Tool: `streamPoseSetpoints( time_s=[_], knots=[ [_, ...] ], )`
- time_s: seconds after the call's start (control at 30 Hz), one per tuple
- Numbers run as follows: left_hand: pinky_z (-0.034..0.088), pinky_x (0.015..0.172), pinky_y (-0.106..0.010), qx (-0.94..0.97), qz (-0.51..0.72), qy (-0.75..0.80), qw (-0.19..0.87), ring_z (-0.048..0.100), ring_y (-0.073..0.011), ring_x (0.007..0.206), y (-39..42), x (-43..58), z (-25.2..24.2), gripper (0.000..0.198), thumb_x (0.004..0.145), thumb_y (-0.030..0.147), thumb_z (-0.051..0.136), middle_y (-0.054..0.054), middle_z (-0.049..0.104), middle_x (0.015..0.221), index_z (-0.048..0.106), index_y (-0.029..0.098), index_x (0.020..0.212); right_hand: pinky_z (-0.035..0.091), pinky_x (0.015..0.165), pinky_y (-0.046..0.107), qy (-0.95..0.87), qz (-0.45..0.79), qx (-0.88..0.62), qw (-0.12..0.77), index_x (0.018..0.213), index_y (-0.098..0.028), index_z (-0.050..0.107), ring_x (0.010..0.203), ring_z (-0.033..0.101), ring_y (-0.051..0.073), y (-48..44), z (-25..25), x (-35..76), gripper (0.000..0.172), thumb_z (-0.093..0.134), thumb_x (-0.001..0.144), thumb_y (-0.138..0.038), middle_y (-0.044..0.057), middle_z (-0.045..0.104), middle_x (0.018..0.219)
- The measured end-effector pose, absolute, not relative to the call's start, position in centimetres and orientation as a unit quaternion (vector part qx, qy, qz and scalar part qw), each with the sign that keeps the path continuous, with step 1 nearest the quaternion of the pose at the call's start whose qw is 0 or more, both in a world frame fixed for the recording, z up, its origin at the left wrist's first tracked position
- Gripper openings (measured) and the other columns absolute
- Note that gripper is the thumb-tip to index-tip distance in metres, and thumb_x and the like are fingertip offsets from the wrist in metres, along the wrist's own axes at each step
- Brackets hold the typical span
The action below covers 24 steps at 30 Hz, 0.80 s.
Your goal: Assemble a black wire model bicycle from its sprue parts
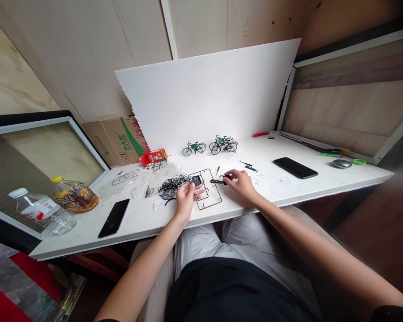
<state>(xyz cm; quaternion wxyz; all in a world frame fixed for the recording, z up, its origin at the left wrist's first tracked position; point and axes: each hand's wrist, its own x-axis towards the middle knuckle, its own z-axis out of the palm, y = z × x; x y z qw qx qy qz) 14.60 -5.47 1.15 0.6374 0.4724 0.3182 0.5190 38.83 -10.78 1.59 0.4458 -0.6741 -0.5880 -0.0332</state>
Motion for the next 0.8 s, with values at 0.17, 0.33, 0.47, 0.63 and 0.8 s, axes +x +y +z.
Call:
streamPoseSetpoints(
  time_s=[0.17, 0.33, 0.47, 0.63, 0.8],
  knots=[
    [0.061, 0.079, -0.037, 0.490, 0.508, 0.309, 0.638, 0.080, -0.0307, 0.097, -5.6, 14.6, 1.2, 0.058, 0.075, 0.045, 0.092, -0.021, 0.078, 0.117, 0.053, 0.018, 0.109, 0.046, 0.085, 0.048, -0.585, -0.122, -0.697, 0.397, 0.100, -0.023, 0.078, 0.101, 0.056, 0.034, -10.7, 0.6, 39.0, 0.028, 0.064, 0.097, -0.047, 0.014, 0.070, 0.100],
    [0.063, 0.085, -0.042, 0.505, 0.495, 0.303, 0.639, 0.080, -0.0321, 0.101, -5.7, 14.7, 1.2, 0.055, 0.079, 0.039, 0.091, -0.023, 0.077, 0.121, 0.058, 0.015, 0.116, 0.046, 0.099, 0.048, -0.670, -0.163, -0.564, 0.455, 0.121, -0.023, 0.073, 0.110, 0.057, 0.030, -12.1, 2.9, 36.4, 0.027, 0.058, 0.105, -0.039, 0.012, 0.069, 0.114],
    [0.064, 0.087, -0.043, 0.522, 0.473, 0.291, 0.648, 0.080, -0.0315, 0.099, -5.7, 14.8, 1.0, 0.049, 0.080, 0.039, 0.089, -0.022, 0.076, 0.125, 0.067, 0.013, 0.116, 0.047, 0.100, 0.047, -0.743, -0.165, -0.501, 0.412, 0.134, -0.026, 0.068, 0.118, 0.057, 0.030, -12.7, 3.4, 34.8, 0.031, 0.059, 0.105, -0.034, 0.010, 0.071, 0.125],
    [0.065, 0.078, -0.039, 0.569, 0.446, 0.273, 0.635, 0.081, -0.0295, 0.090, -5.6, 15.0, 0.4, 0.048, 0.080, 0.045, 0.088, -0.018, 0.078, 0.120, 0.075, 0.013, 0.113, 0.044, 0.104, 0.051, -0.768, -0.195, -0.499, 0.350, 0.144, -0.029, 0.063, 0.131, 0.054, 0.032, -12.6, 2.9, 34.6, 0.039, 0.059, 0.105, -0.031, 0.009, 0.069, 0.138],
    [0.065, 0.085, -0.044, 0.602, 0.461, 0.252, 0.601, 0.080, -0.0317, 0.098, -5.9, 15.1, -0.2, 0.043, 0.080, 0.042, 0.088, -0.017, 0.079, 0.117, 0.079, 0.013, 0.112, 0.044, 0.102, 0.051, -0.770, -0.212, -0.506, 0.326, 0.138, -0.027, 0.066, 0.131, 0.055, 0.034, -12.7, 3.0, 34.6, 0.036, 0.062, 0.104, -0.036, 0.011, 0.072, 0.131]
  ],
)
